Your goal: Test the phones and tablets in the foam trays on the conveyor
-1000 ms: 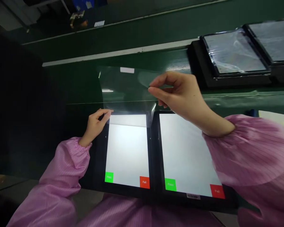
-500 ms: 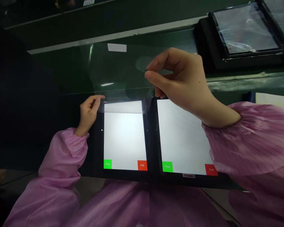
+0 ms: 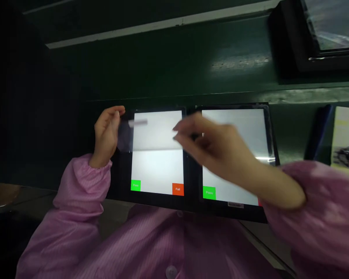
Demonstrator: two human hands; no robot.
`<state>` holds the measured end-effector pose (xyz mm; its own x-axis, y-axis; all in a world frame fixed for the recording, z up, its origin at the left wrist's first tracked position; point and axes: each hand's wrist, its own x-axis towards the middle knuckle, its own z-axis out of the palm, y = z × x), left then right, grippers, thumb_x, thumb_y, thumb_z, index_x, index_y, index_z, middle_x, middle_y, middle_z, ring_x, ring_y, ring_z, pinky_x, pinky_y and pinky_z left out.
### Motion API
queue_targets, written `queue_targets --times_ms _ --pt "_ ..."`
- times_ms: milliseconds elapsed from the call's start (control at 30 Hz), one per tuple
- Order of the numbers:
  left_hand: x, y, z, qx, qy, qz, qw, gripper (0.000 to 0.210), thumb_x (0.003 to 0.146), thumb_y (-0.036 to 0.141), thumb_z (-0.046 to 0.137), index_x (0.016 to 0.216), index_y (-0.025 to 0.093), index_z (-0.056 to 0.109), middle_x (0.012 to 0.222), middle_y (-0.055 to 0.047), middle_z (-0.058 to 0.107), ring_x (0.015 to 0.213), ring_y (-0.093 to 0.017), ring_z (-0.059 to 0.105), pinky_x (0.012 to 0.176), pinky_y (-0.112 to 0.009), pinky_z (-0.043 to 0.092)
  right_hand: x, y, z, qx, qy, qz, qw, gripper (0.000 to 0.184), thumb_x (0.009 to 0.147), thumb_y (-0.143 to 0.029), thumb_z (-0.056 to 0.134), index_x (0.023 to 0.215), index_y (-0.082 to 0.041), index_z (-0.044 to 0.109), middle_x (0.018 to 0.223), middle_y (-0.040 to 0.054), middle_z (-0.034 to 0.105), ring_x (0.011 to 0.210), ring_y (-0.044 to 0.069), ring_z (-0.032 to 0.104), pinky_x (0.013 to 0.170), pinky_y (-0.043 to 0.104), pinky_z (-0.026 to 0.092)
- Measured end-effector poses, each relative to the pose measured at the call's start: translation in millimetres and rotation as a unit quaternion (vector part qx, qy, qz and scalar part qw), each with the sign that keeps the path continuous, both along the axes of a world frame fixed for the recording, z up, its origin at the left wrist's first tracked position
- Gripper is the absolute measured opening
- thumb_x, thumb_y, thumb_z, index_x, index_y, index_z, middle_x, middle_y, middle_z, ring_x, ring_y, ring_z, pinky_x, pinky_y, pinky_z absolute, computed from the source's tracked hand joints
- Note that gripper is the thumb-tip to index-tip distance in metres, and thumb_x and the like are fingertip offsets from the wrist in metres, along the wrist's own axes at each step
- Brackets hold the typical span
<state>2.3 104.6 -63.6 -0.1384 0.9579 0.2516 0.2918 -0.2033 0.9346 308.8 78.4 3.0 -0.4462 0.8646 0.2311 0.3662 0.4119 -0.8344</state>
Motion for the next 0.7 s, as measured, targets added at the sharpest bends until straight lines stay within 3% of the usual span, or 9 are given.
queue_targets --times_ms 33,100,167,233,300,400,467,567,700 --pt "-1.9 -16.9 2.8 -0.026 -0.017 -0.02 0.999 0.041 0.102 0.062 0.061 0.126 0.03 0.069 0.139 -0.007 0.07 0.139 -0.026 0.063 0.121 -0.043 0.05 3.1 -17.8 -2.3 -0.013 -0.044 0.06 0.997 0.029 0.101 -0.033 0.067 0.13 -0.035 0.07 0.105 -0.0012 0.08 0.047 0.012 0.065 0.036 0.023 0.05" --pt "-5.6 -56.9 6.9 -0.075 -0.035 -0.065 0.994 0.051 0.1 0.065 0.063 0.139 0.033 0.063 0.152 -0.008 0.062 0.15 -0.028 0.053 0.127 -0.047 0.044 17.4 -54.6 -7.0 -0.035 -0.128 0.187 0.973 0.058 0.102 -0.039 0.064 0.157 -0.049 0.05 0.124 -0.0019 0.079 0.053 0.02 0.072 0.04 0.031 0.06" --pt "-7.3 -98.4 7.2 -0.103 -0.034 -0.095 0.99 0.057 0.096 0.061 0.07 0.146 0.035 0.058 0.162 -0.009 0.052 0.158 -0.031 0.043 0.13 -0.049 0.04 41.5 -86.5 -13.7 -0.045 -0.16 0.247 0.955 0.075 0.097 -0.042 0.065 0.162 -0.06 0.033 0.132 -0.0088 0.073 0.073 0.031 0.079 0.053 0.038 0.069" --pt "-6.3 -133.1 3.7 -0.113 -0.019 -0.102 0.988 0.063 0.093 0.055 0.076 0.149 0.036 0.055 0.169 -0.01 0.042 0.161 -0.034 0.036 0.132 -0.053 0.037 69.3 -107.8 -23.1 -0.003 -0.164 0.198 0.966 0.076 0.092 -0.042 0.061 0.159 -0.064 0.032 0.122 -0.0131 0.076 0.082 0.037 0.079 0.059 0.042 0.07" --pt "-4.3 -155.1 -1.8 -0.125 0.019 -0.076 0.989 0.068 0.091 0.047 0.08 0.153 0.037 0.051 0.173 -0.01 0.033 0.163 -0.035 0.03 0.132 -0.055 0.034 91.4 -118.2 -32.0 0.081 -0.193 0.101 0.973 0.073 0.089 -0.04 0.058 0.157 -0.062 0.038 0.122 -0.0098 0.077 0.088 0.041 0.078 0.061 0.05 0.069" --pt "-3.8 -164.1 -8.2 -0.148 0.045 -0.03 0.988 0.074 0.088 0.04 0.084 0.153 0.037 0.051 0.173 -0.01 0.034 0.163 -0.034 0.031 0.133 -0.054 0.033 103.8 -121.5 -35.7 0.182 -0.278 0.034 0.942 0.065 0.095 -0.039 0.059 0.158 -0.052 0.049 0.147 0.0022 0.067 0.105 0.042 0.075 0.07 0.058 0.066" --pt "-6.0 -158.9 -8.4 -0.137 -0.01 -0.019 0.99 0.071 0.087 0.04 0.085 0.151 0.036 0.053 0.168 -0.01 0.044 0.159 -0.033 0.039 0.131 -0.051 0.037 101.6 -121.3 -30.2 0.219 -0.292 0.025 0.931 0.052 0.1 -0.035 0.059 0.151 -0.042 0.06 0.151 0.0088 0.063 0.112 0.039 0.071 0.075 0.057 0.063" --pt "-8.3 -145.1 -3.6 -0.115 -0.082 0.009 0.99 0.064 0.087 0.041 0.084 0.145 0.035 0.058 0.161 -0.009 0.053 0.156 -0.032 0.044 0.127 -0.048 0.044 95.3 -120.1 -19.6 0.224 -0.247 -0.015 0.943 0.031 0.104 -0.029 0.056 0.132 -0.033 0.069 0.142 0.0101 0.066 0.114 0.033 0.066 0.083 0.051 0.059" --pt "-1.7 -127.6 2.0 -0.142 -0.065 0.032 0.987 0.065 0.082 0.036 0.09 0.141 0.033 0.061 0.161 -0.007 0.052 0.157 -0.033 0.041 0.131 -0.053 0.037 92.3 -112.4 -21.6 0.233 -0.265 -0.041 0.935 0.023 0.108 -0.029 0.055 0.126 -0.028 0.07 0.144 0.0105 0.064 0.118 0.03 0.064 0.088 0.047 0.054"
